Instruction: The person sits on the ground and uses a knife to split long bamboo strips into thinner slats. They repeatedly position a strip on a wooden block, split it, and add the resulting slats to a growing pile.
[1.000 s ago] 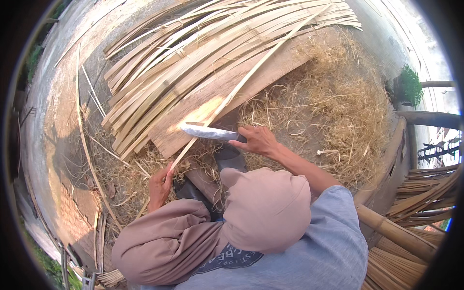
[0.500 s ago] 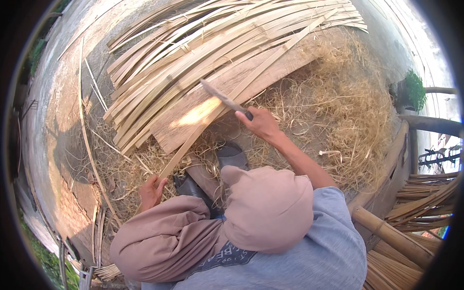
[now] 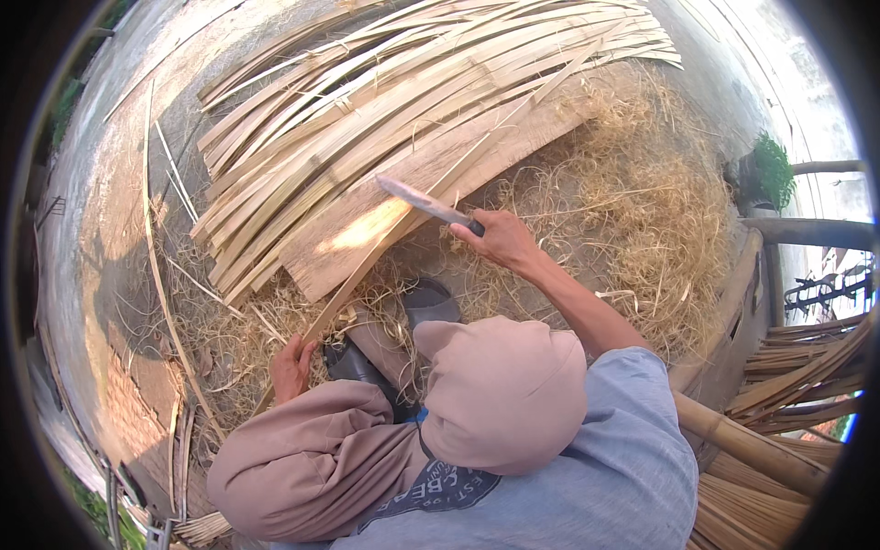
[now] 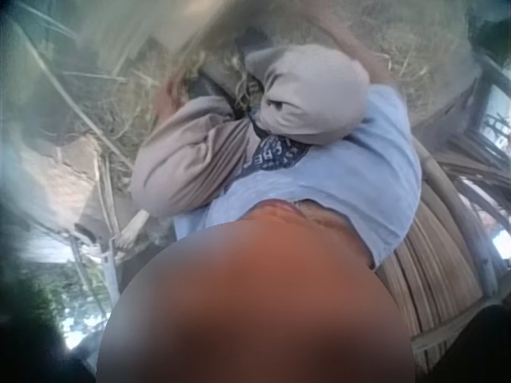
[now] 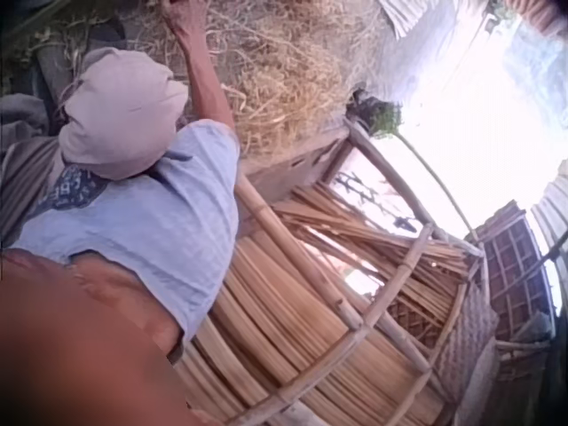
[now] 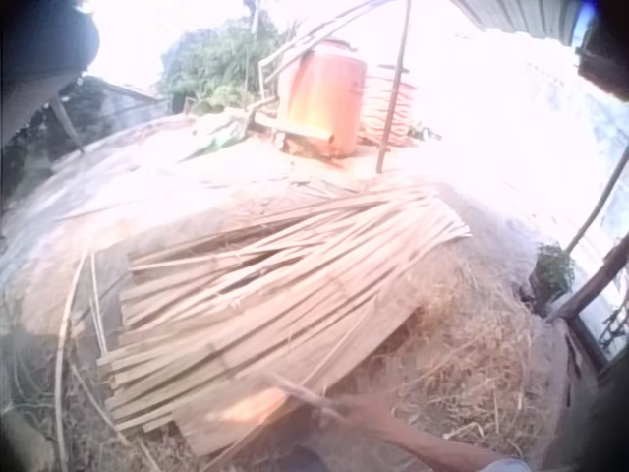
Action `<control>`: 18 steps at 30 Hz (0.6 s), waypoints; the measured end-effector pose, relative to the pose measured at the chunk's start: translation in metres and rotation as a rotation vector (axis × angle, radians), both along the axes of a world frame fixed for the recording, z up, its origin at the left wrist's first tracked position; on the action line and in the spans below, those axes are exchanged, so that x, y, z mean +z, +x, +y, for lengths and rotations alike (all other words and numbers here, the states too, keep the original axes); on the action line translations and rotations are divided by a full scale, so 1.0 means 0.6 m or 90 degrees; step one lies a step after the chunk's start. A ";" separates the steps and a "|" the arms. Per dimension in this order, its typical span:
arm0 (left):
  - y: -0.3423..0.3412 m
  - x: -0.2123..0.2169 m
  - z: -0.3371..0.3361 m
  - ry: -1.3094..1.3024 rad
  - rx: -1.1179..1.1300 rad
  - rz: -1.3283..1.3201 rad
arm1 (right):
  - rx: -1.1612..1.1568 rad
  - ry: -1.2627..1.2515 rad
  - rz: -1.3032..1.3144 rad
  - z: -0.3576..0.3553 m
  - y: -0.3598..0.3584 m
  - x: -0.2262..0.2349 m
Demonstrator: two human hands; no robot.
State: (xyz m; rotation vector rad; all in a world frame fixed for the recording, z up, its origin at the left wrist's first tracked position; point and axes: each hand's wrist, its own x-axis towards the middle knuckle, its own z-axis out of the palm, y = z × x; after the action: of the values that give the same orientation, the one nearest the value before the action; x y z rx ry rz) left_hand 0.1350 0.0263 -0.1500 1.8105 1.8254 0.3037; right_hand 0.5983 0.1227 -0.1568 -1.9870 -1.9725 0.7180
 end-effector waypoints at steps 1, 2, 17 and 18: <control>-0.036 0.000 -0.012 -0.008 -0.002 0.012 | -0.022 0.010 -0.005 0.003 0.009 -0.008; -0.079 0.003 -0.034 -0.019 0.001 0.026 | -0.040 0.017 -0.007 0.001 0.030 -0.022; -0.083 0.007 -0.013 0.111 0.150 -0.002 | -0.281 -0.580 0.552 -0.147 0.149 0.153; -0.069 -0.001 0.004 0.121 0.146 -0.029 | -0.194 -0.606 0.502 -0.175 0.143 0.133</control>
State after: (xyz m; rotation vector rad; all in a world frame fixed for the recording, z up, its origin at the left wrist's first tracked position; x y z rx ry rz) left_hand 0.0935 0.0287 -0.1509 1.7004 2.0332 0.6173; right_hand 0.6838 0.0175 -0.0767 -1.8212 -0.8711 2.1876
